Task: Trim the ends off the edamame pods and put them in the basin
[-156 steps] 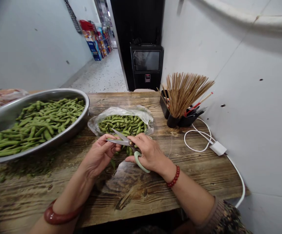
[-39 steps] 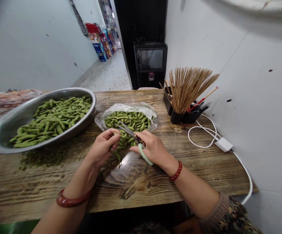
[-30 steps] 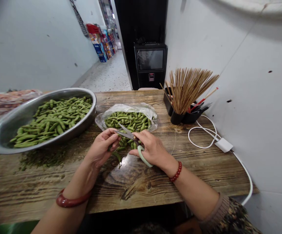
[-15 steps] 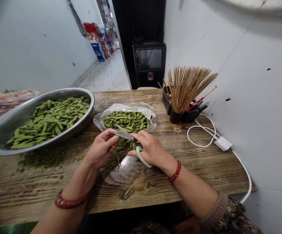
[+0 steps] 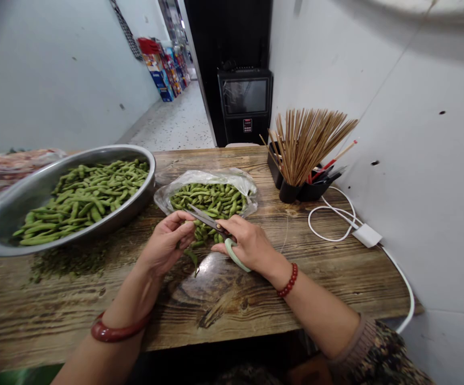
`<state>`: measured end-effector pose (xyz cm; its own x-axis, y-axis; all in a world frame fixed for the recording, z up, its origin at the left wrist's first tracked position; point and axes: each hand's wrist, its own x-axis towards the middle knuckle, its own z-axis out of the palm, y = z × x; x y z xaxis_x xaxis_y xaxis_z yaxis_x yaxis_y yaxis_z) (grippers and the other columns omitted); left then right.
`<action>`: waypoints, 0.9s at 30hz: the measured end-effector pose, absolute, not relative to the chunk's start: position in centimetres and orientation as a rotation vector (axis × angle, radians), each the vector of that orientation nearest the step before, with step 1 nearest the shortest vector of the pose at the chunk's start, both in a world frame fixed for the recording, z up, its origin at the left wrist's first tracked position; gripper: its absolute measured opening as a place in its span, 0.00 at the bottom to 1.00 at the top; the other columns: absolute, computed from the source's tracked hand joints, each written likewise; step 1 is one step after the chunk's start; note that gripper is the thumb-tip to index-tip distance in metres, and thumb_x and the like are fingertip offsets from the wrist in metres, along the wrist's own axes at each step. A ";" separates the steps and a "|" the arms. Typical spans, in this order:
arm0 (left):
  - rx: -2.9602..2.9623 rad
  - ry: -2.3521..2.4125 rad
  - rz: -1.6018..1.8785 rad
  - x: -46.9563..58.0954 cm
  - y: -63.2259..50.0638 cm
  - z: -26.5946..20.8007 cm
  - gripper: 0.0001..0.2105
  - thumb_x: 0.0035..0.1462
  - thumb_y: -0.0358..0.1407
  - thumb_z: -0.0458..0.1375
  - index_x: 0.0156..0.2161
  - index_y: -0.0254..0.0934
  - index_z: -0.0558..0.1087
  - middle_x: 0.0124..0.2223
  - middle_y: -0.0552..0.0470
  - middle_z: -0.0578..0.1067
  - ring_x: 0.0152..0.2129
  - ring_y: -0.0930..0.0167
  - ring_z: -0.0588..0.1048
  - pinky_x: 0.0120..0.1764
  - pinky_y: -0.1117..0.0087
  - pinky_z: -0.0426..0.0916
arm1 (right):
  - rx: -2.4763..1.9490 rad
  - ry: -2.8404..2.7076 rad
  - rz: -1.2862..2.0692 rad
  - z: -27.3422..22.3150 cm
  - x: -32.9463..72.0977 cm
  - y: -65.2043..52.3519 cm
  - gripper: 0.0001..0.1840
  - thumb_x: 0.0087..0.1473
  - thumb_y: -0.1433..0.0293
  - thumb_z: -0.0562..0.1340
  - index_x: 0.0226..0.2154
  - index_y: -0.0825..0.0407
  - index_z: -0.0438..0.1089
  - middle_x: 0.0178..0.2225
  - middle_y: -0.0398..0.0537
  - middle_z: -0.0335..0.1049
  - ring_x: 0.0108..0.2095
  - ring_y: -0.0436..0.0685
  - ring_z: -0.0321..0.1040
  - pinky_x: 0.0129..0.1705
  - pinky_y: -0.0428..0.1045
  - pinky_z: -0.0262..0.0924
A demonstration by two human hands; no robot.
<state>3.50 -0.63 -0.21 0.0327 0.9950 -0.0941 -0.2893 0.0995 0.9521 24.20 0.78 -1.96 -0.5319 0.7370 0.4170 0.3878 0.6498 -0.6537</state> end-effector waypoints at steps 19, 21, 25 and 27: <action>0.948 1.012 1.240 3.4 -0.6 -0.4 0.10 0.47 0.33 0.65 0.32 0.34 0.69 0.19 0.61 0.63 0.14 0.82 0.56 0.17 0.80 0.50 | -0.836 -2.177 0.631 -2.0 24.2 0.8 0.26 0.49 0.62 0.67 0.50 0.52 0.67 0.35 0.47 0.66 0.32 0.53 0.62 0.33 0.47 0.60; 0.953 1.010 1.243 3.4 -0.6 -0.4 0.10 0.47 0.33 0.65 0.31 0.34 0.69 0.19 0.61 0.63 0.14 0.82 0.57 0.17 0.80 0.50 | -0.832 -2.186 0.620 -2.1 24.2 0.8 0.25 0.50 0.62 0.67 0.49 0.52 0.67 0.34 0.47 0.66 0.32 0.53 0.63 0.33 0.47 0.60; 0.954 1.020 1.240 3.4 -0.6 -0.3 0.09 0.47 0.33 0.65 0.31 0.34 0.69 0.19 0.61 0.62 0.14 0.82 0.57 0.18 0.81 0.51 | -0.839 -2.182 0.631 -2.2 24.2 0.8 0.24 0.50 0.62 0.66 0.49 0.52 0.67 0.35 0.48 0.67 0.33 0.54 0.65 0.35 0.47 0.61; 0.931 1.014 1.254 3.2 -0.5 -0.2 0.09 0.47 0.33 0.65 0.31 0.34 0.69 0.18 0.61 0.61 0.14 0.82 0.56 0.17 0.81 0.51 | -0.846 -2.144 0.645 -2.2 24.2 0.9 0.24 0.51 0.62 0.66 0.50 0.52 0.67 0.36 0.48 0.68 0.35 0.54 0.66 0.37 0.48 0.62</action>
<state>3.18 -0.54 -0.16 0.0343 0.9955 -0.0885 -0.2946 0.0946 0.9509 24.20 0.87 -2.21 -0.5164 0.7319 0.4446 0.3655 0.6579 -0.6585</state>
